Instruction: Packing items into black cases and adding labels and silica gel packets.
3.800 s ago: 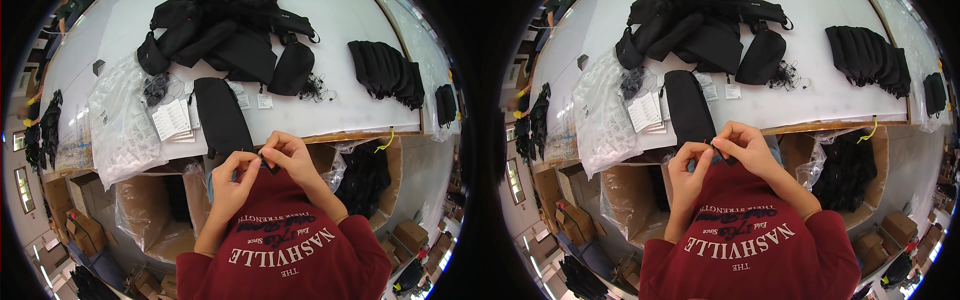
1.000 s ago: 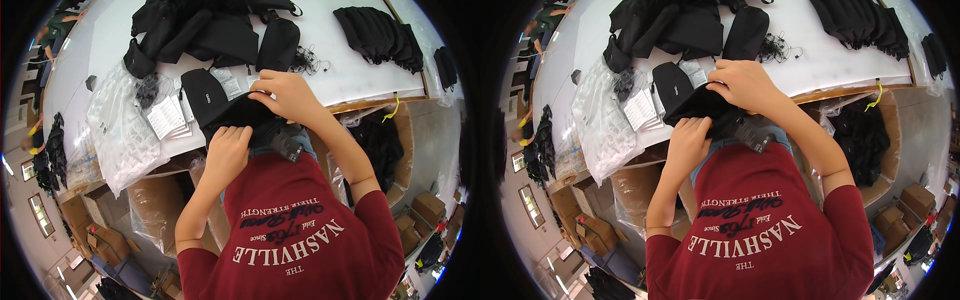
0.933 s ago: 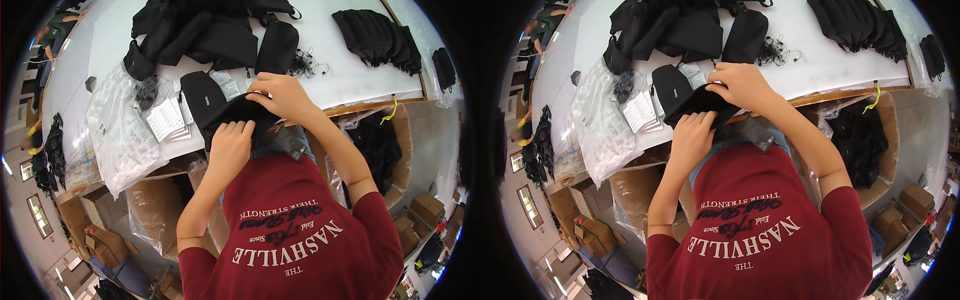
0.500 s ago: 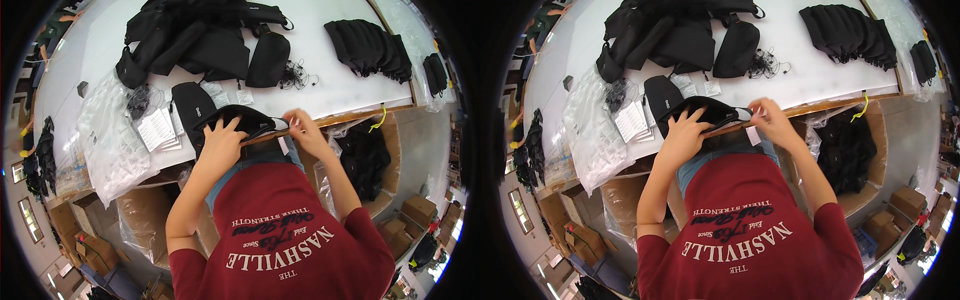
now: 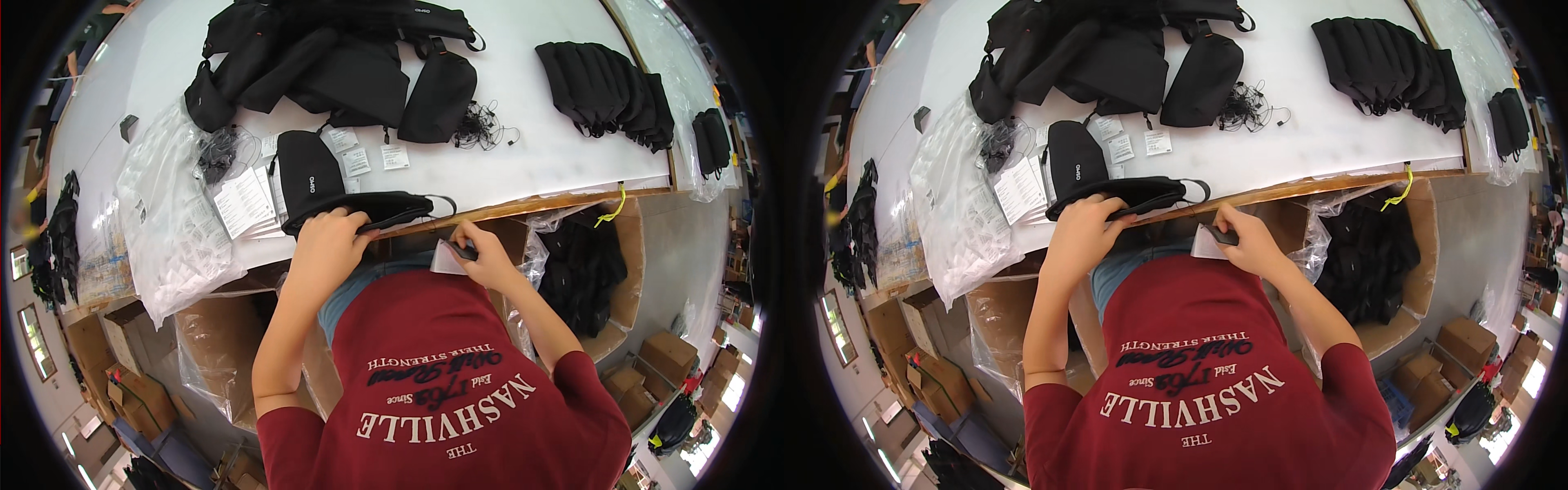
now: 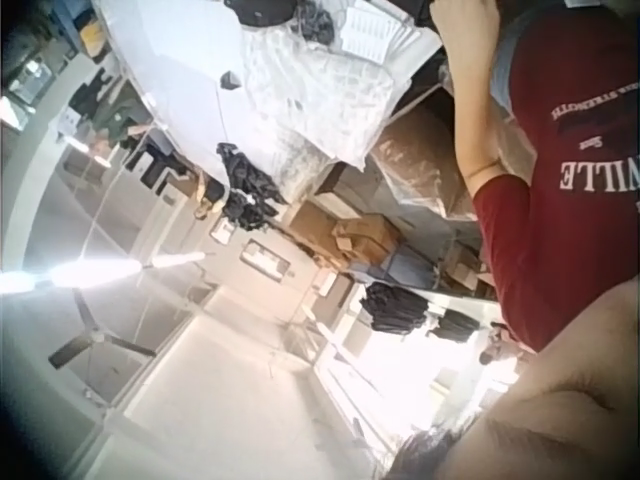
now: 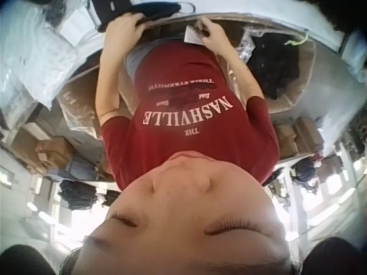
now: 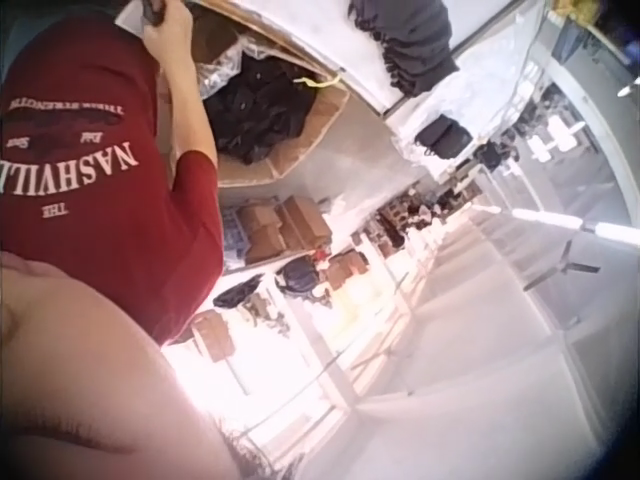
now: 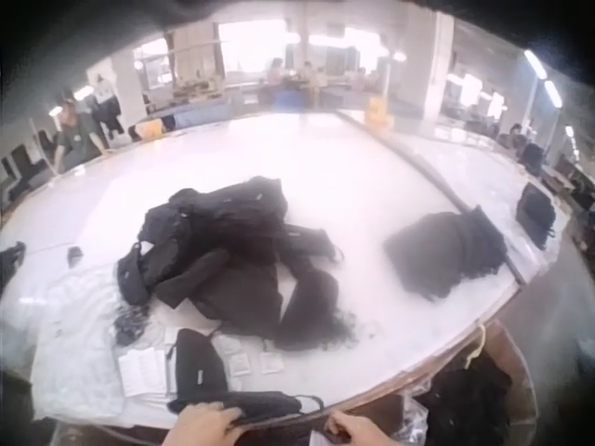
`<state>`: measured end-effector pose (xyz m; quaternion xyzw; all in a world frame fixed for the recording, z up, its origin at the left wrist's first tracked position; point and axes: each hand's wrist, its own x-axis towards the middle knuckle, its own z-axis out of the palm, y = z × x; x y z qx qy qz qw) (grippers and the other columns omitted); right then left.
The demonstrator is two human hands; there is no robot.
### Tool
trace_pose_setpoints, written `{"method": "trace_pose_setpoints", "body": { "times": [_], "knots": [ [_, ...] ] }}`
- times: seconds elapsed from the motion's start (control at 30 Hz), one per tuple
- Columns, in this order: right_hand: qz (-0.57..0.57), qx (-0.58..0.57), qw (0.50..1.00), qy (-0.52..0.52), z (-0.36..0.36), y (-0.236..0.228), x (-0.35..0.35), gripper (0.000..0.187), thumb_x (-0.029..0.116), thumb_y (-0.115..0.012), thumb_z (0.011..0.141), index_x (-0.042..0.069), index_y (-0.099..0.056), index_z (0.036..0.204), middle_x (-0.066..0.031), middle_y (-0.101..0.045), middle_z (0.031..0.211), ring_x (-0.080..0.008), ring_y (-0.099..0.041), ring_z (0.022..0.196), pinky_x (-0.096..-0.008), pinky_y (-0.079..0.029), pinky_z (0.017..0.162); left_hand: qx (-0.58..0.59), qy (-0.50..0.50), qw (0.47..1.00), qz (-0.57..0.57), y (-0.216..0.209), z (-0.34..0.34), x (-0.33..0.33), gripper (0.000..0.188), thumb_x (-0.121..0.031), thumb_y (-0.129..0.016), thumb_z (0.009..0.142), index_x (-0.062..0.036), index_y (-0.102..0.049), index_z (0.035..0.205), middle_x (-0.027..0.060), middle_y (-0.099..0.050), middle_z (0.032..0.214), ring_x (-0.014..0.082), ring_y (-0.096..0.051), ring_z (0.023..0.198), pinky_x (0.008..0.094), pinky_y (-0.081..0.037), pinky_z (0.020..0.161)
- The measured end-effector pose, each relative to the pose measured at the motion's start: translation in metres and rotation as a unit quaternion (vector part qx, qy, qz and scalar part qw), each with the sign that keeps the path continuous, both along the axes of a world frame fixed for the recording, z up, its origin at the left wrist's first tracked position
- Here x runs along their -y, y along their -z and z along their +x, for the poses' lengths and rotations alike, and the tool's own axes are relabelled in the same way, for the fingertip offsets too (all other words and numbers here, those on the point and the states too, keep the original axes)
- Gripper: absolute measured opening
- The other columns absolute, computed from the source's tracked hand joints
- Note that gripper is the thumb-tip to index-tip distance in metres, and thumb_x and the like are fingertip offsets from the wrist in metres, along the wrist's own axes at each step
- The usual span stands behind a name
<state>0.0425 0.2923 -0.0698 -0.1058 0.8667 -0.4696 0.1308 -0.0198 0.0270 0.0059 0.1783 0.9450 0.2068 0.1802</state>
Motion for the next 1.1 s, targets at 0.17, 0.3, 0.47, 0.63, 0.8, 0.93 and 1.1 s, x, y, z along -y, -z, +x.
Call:
{"method": "trace_pose_setpoints", "body": {
  "times": [0.17,0.3,0.47,0.63,0.8,0.93,1.1],
  "knots": [
    [-0.227,0.168,0.959,0.0,-0.022,-0.049,-0.025,0.06,0.025,-0.081,0.068,0.009,-0.042,0.111,-0.0014,-0.055,0.085,-0.0145,-0.05,0.085,-0.0293,-0.039,0.081,-0.09,-0.091,0.99,0.065,-0.033,0.009,0.017,0.018,-0.019,-0.065,0.081,-0.0015,-0.065,0.086,0.0138,-0.061,0.077,0.0335,-0.06,0.074,0.0389,-0.046,0.066],
    [-0.152,0.176,0.972,0.028,-0.042,-0.064,-0.055,0.031,0.008,-0.074,0.075,0.007,-0.053,0.098,0.0011,-0.061,0.086,-0.0082,-0.054,0.082,-0.0241,-0.041,0.078,0.029,-0.127,0.986,0.108,-0.039,0.021,0.034,0.025,-0.026,-0.068,0.079,-0.0024,-0.066,0.087,0.0156,-0.064,0.076,0.0339,-0.061,0.069,0.0375,-0.047,0.061],
    [-0.179,0.194,0.957,0.117,-0.063,-0.065,-0.072,0.017,0.006,-0.068,0.078,-0.003,-0.06,0.089,-0.0089,-0.067,0.083,-0.0127,-0.064,0.079,-0.0236,-0.049,0.073,0.063,-0.168,0.977,0.114,-0.026,0.048,0.029,0.029,-0.031,-0.068,0.081,-0.0029,-0.066,0.089,0.0178,-0.062,0.068,0.0347,-0.06,0.062,0.0376,-0.045,0.056],
    [-0.486,0.216,0.804,0.265,-0.062,-0.021,-0.022,0.022,0.014,-0.071,0.079,0.001,-0.06,0.093,-0.0111,-0.064,0.078,-0.0173,-0.061,0.071,-0.0269,-0.049,0.065,0.095,-0.162,0.975,0.123,-0.029,0.072,0.004,0.03,-0.036,-0.065,0.085,-0.0057,-0.065,0.083,0.0177,-0.054,0.055,0.0353,-0.057,0.054,0.0393,-0.043,0.051],
    [-0.287,0.112,0.913,0.266,-0.078,-0.028,-0.009,0.018,0.012,-0.071,0.08,0.002,-0.06,0.091,-0.0068,-0.064,0.078,-0.0107,-0.057,0.061,-0.0202,-0.044,0.054,0.117,-0.116,0.976,0.142,-0.029,0.088,0.005,0.031,-0.036,-0.063,0.086,-0.0053,-0.063,0.082,0.0175,-0.053,0.054,0.0359,-0.056,0.053,0.0411,-0.042,0.05],
    [-0.554,0.156,0.725,0.379,-0.085,0.0,-0.005,0.014,0.017,-0.065,0.087,0.006,-0.058,0.082,0.0023,-0.052,0.067,-0.0083,-0.045,0.056,-0.0205,-0.035,0.05,0.114,-0.078,0.981,0.133,-0.025,0.088,0.0,0.031,-0.037,-0.059,0.088,-0.0063,-0.062,0.083,0.0164,-0.053,0.052,0.0351,-0.056,0.052,0.0412,-0.043,0.049],
    [-0.674,0.321,0.576,0.333,-0.088,-0.005,0.04,0.033,0.039,-0.058,0.09,0.011,-0.054,0.073,0.001,-0.042,0.059,-0.0126,-0.038,0.053,-0.0248,-0.032,0.05,0.119,-0.033,0.984,0.131,-0.023,0.084,-0.003,0.031,-0.036,-0.061,0.087,-0.0046,-0.064,0.086,0.0184,-0.055,0.056,0.0362,-0.057,0.055,0.041,-0.043,0.051]
  ]
}}
